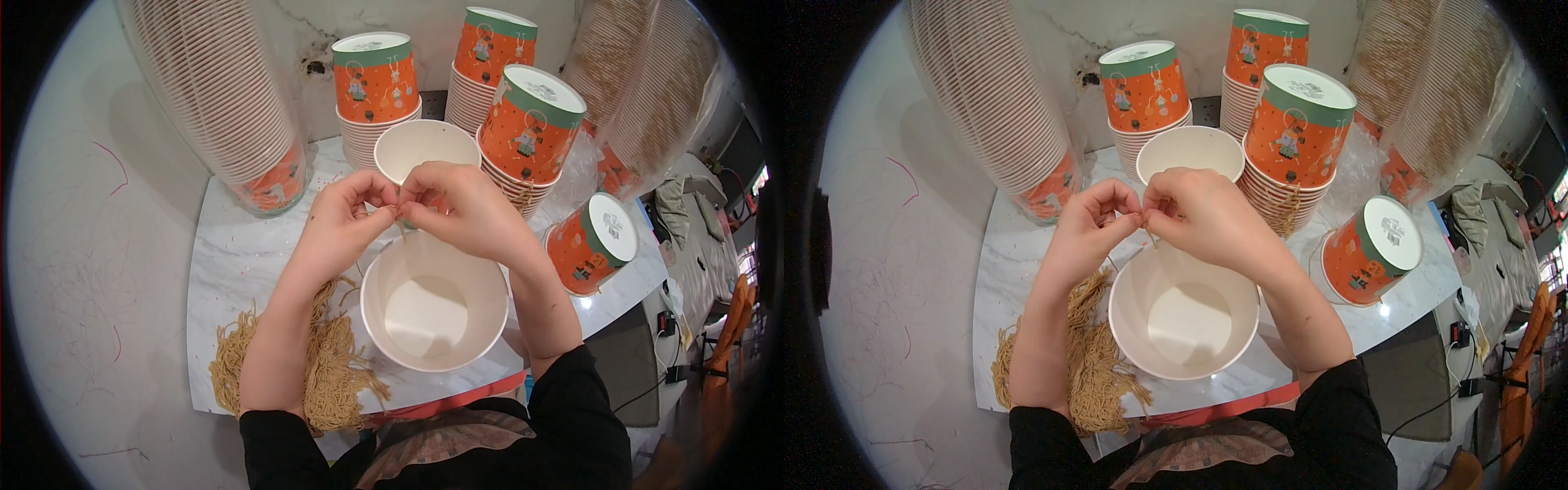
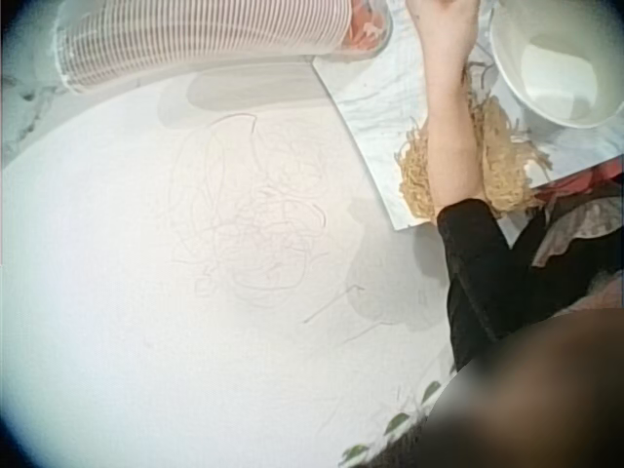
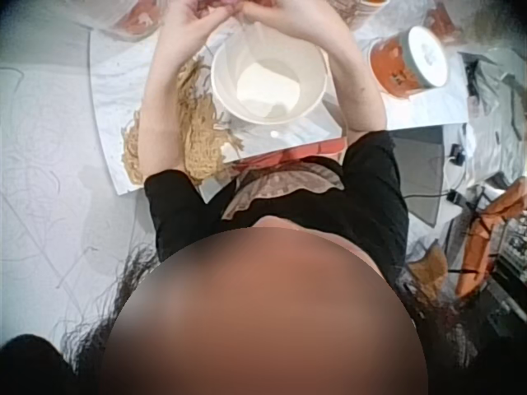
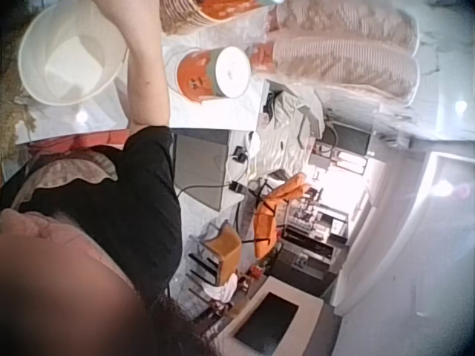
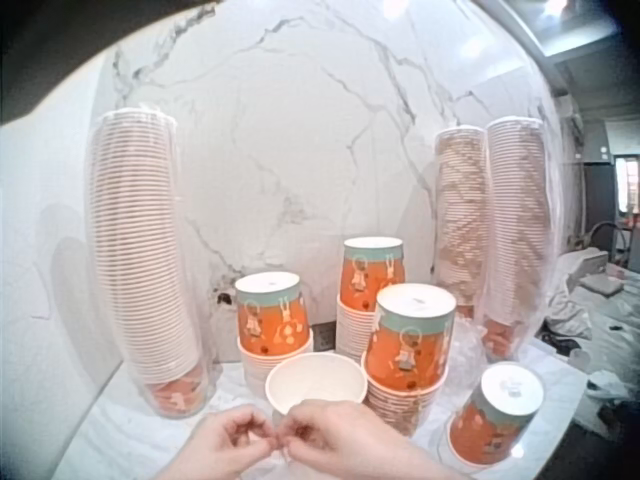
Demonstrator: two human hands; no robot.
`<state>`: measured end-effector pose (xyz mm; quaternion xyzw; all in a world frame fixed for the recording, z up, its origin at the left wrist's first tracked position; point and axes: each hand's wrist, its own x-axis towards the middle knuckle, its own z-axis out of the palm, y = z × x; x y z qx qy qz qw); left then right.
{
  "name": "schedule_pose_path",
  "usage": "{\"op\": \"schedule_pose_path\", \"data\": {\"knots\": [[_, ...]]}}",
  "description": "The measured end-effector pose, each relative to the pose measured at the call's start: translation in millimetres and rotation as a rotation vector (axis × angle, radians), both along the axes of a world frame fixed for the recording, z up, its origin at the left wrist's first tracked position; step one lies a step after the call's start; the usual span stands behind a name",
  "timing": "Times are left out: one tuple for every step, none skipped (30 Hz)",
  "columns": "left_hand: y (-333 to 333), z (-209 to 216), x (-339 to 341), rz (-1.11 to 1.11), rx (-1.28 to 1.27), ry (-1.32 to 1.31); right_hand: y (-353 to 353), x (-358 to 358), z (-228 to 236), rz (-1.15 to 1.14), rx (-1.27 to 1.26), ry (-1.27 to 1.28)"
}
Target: Attaching rope handles to paper containers.
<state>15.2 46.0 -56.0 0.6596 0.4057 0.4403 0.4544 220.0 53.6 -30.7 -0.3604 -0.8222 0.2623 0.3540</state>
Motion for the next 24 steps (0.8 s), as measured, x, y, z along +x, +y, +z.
{"op": "schedule_pose_path", "data": {"knots": [[0.5,-1.9,0.5,0.007,-0.001,0.004,1.0,1.2,-0.5,0.006,-0.017,0.019],[0.7,-3.1,0.8,0.015,-0.003,0.008,2.4,1.7,-0.9,0.005,-0.017,0.019],[-0.5,-1.7,1.3,0.013,-0.003,0.008,3.5,2.6,-0.9,0.013,-0.031,0.016],[-2.2,0.8,1.6,0.015,0.001,0.004,4.1,3.3,-0.8,0.021,-0.045,0.014],[-3.1,2.2,1.8,0.018,0.005,0.001,4.1,3.8,-0.6,0.019,-0.045,0.014],[-2.7,1.5,1.2,0.018,0.005,0.001,4.2,3.7,-0.1,0.036,-0.059,0.005],[-1.5,-0.2,0.5,0.036,0.023,0.002,4.2,3.5,0.2,0.053,-0.072,-0.004],[-0.5,-1.6,-0.4,0.053,0.041,0.003,4.0,3.4,0.7,0.054,-0.072,-0.003],[1.1,-2.5,-1.2,0.053,0.041,0.003,4.1,4.1,1.2,0.047,-0.075,-0.011],[2.6,-3.2,-2.4,0.048,0.031,0.010,4.3,4.6,1.3,0.039,-0.078,-0.018],[3.7,-4.1,-2.9,0.043,0.021,0.017,4.8,4.6,0.7,0.039,-0.078,-0.018],[4.0,-4.5,-1.9,0.043,0.021,0.017,5.1,4.5,0.4,0.033,-0.071,-0.019],[4.2,-5.1,-0.2,0.051,0.014,-0.026,5.1,4.5,0.2,0.027,-0.065,-0.020],[4.6,-5.8,0.8,0.058,0.008,-0.069,4.7,4.9,0.1,0.027,-0.064,-0.020],[5.3,-7.1,-0.1,0.060,0.008,-0.069,4.1,4.8,-0.3,-0.009,-0.018,-0.023],[6.4,-8.6,-1.3,0.080,0.008,-0.060,3.5,4.7,-0.8,-0.044,0.028,-0.027],[6.9,-9.2,-2.2,0.099,0.008,-0.052,2.5,5.0,0.5,-0.042,0.028,-0.026],[7.0,-8.9,-2.0,0.099,0.007,-0.052,0.9,6.1,3.2,-0.013,-0.003,-0.031],[6.8,-8.2,-1.9,0.098,0.000,-0.055,-0.1,6.7,4.5,0.018,-0.034,-0.035],[6.6,-7.8,-1.8,0.097,-0.007,-0.058,0.1,5.6,3.0,0.018,-0.035,-0.035],[7.1,-7.9,-1.7,0.096,-0.007,-0.058,0.6,3.7,0.4,0.036,-0.067,-0.005],[7.6,-7.9,-2.2,0.085,-0.016,-0.052,0.8,2.0,-0.9,0.054,-0.099,0.025],[7.9,-7.9,-2.5,0.075,-0.025,-0.045,0.6,0.8,-0.5,0.053,-0.099,0.025],[7.8,-7.8,-3.0,0.075,-0.026,-0.045,0.2,-0.6,0.1,0.039,-0.101,0.012]]}}
